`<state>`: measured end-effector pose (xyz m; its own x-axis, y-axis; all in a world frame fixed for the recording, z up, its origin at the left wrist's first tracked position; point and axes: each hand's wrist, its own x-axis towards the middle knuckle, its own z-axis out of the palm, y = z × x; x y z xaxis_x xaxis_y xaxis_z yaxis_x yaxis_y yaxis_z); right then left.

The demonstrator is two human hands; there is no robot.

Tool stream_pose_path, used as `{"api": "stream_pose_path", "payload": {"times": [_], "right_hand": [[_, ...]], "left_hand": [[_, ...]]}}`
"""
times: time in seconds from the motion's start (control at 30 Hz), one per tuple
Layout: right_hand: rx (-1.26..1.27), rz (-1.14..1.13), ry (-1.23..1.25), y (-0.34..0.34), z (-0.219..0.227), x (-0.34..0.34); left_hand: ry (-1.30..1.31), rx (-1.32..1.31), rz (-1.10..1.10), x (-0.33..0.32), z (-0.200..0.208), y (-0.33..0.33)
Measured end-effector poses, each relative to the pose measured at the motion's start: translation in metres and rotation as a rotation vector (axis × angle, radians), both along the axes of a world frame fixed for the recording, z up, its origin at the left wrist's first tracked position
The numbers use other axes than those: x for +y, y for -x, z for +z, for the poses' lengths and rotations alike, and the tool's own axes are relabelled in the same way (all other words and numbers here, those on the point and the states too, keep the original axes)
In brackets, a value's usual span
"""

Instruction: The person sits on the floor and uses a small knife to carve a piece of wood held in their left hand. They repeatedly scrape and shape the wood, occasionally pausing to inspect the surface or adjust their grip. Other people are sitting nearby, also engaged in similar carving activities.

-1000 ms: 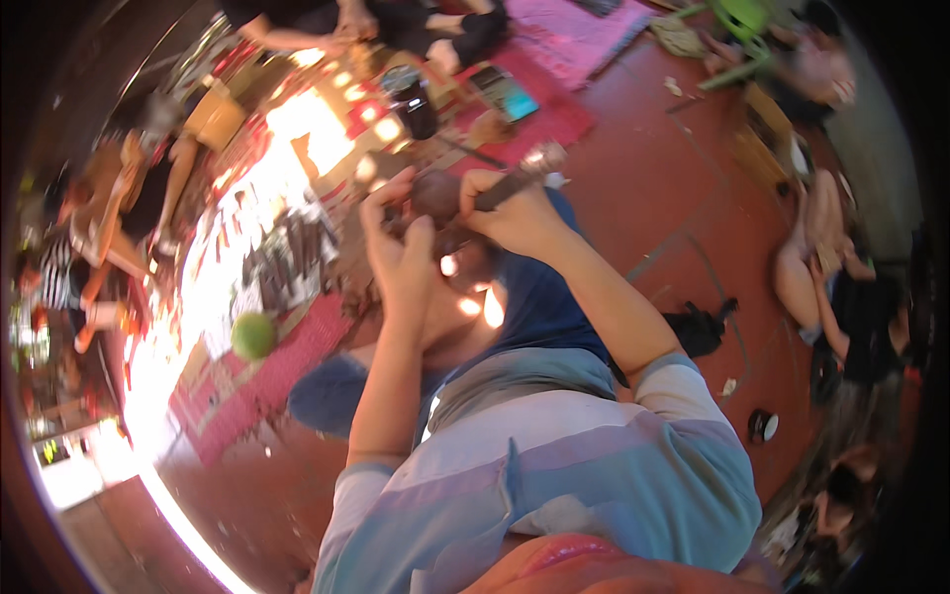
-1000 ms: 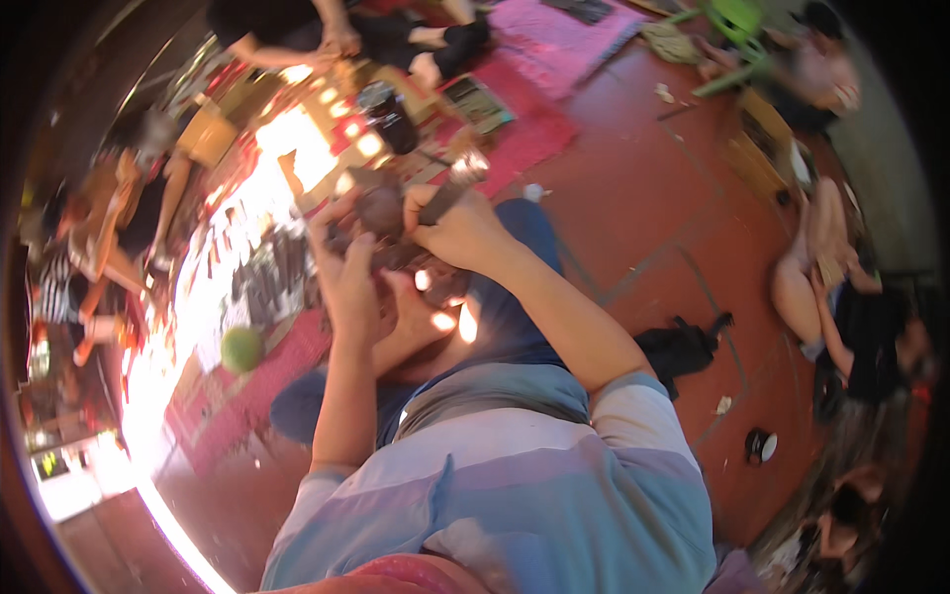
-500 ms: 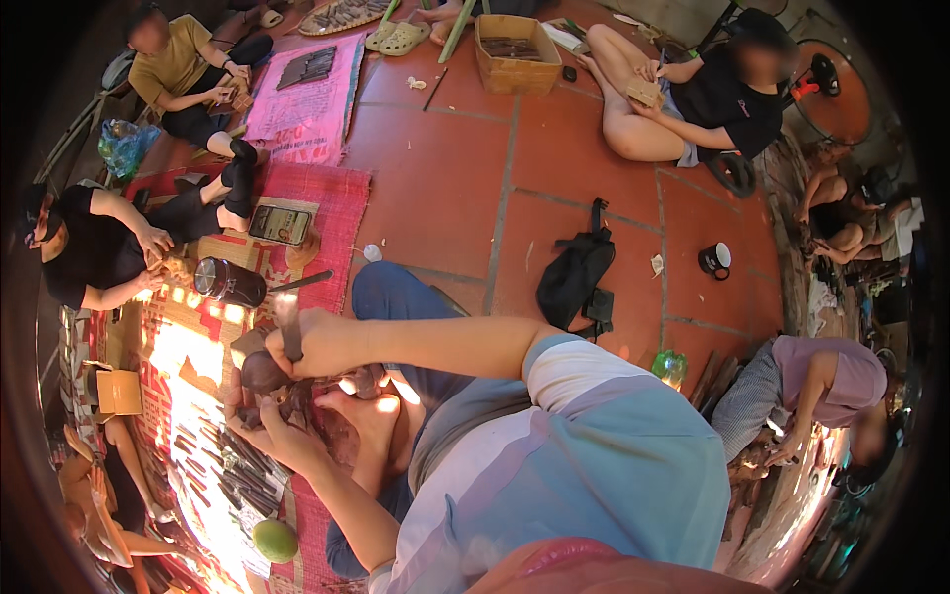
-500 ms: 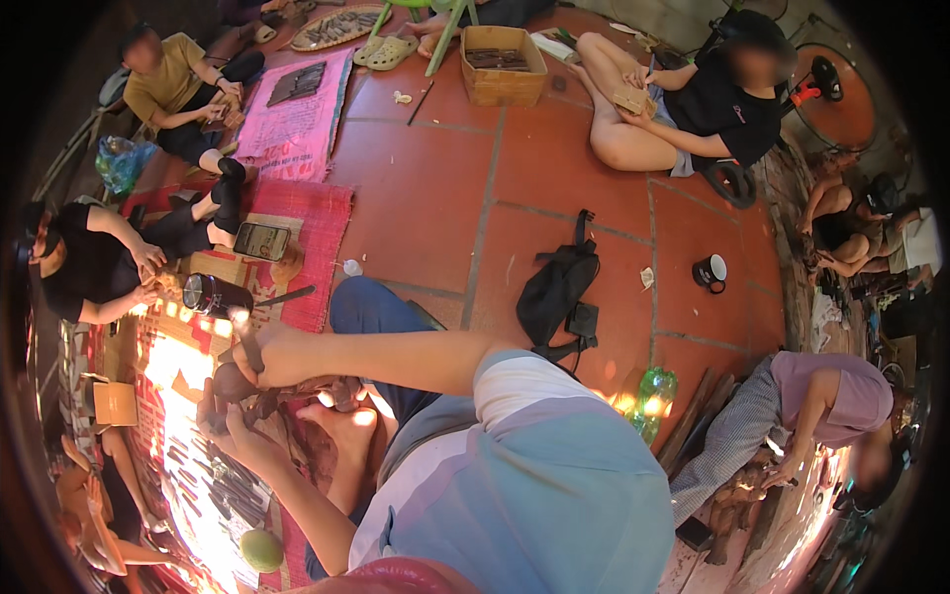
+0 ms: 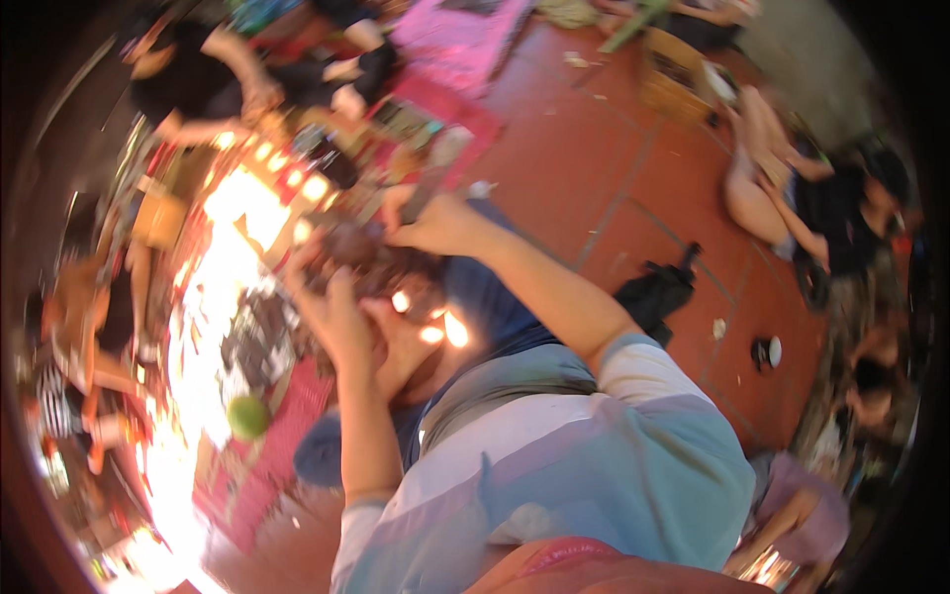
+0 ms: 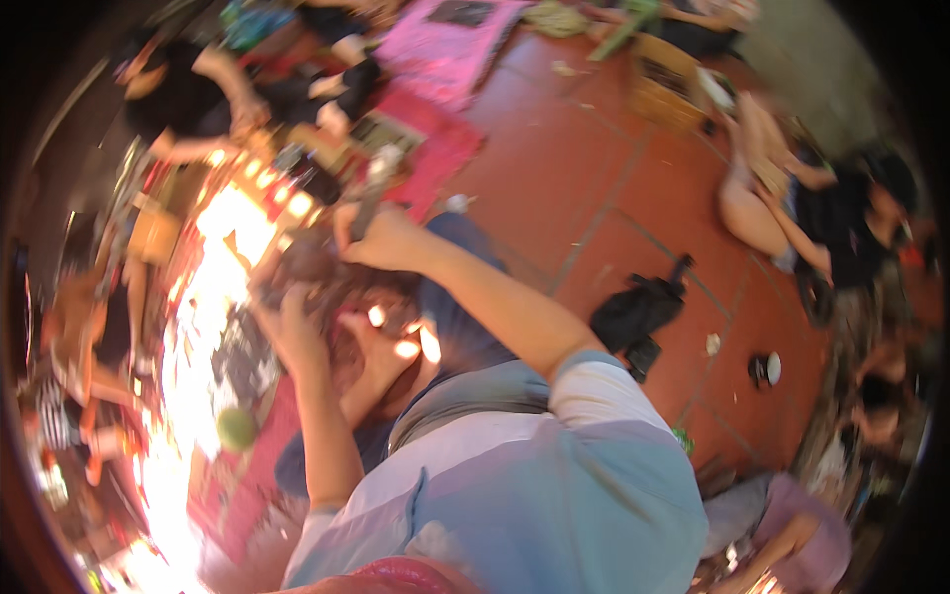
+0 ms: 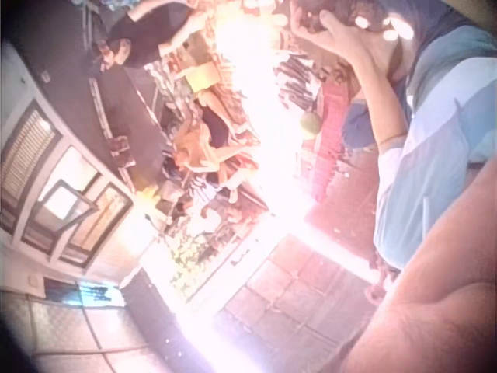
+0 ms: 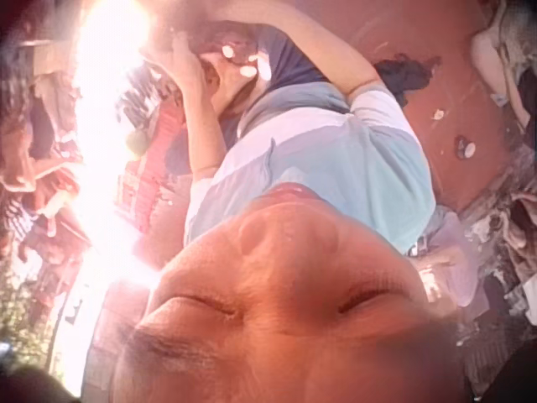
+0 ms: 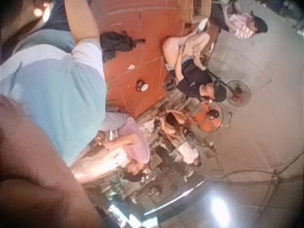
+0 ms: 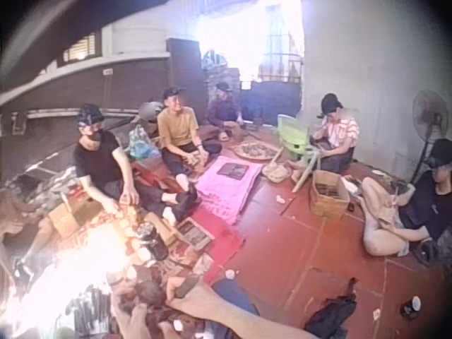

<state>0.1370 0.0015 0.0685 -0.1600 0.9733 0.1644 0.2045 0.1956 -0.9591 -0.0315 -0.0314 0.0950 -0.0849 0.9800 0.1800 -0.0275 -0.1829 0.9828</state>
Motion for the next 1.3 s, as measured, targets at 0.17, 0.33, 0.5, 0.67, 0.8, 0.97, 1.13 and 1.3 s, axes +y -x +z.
{"api": "stream_pose_path", "payload": {"times": [0.17, 0.33, 0.5, 0.67, 0.8, 0.97, 1.13, 1.3], "right_hand": [[-0.113, -0.022, -0.016, 0.021, 0.024, -0.015], [0.031, 0.021, 0.013, 0.008, 0.004, -0.006], [-0.046, 0.027, 0.052, 0.012, 0.020, -0.008], [0.006, 0.018, 0.003, 0.012, 0.008, -0.007], [-0.105, 0.107, 0.047, 0.010, 0.007, 0.000], [0.135, 0.042, 0.019, 0.011, 0.013, -0.010], [0.047, 0.068, 0.093, 0.002, -0.018, 0.012], [-0.147, 0.012, -0.069, 0.024, 0.015, -0.016]], "left_hand": [[-0.116, -0.055, -0.006, 0.000, -0.011, 0.011], [-0.138, -0.037, -0.035, 0.002, -0.017, 0.011], [-0.115, -0.045, -0.037, 0.000, -0.014, 0.011], [-0.098, -0.086, -0.061, 0.003, -0.017, 0.011], [-0.093, -0.040, -0.028, -0.001, -0.011, 0.011], [-0.095, -0.059, -0.044, 0.001, -0.015, 0.010], [-0.116, -0.031, -0.051, 0.003, -0.013, 0.010], [-0.089, -0.043, -0.016, 0.001, -0.009, 0.009]]}}
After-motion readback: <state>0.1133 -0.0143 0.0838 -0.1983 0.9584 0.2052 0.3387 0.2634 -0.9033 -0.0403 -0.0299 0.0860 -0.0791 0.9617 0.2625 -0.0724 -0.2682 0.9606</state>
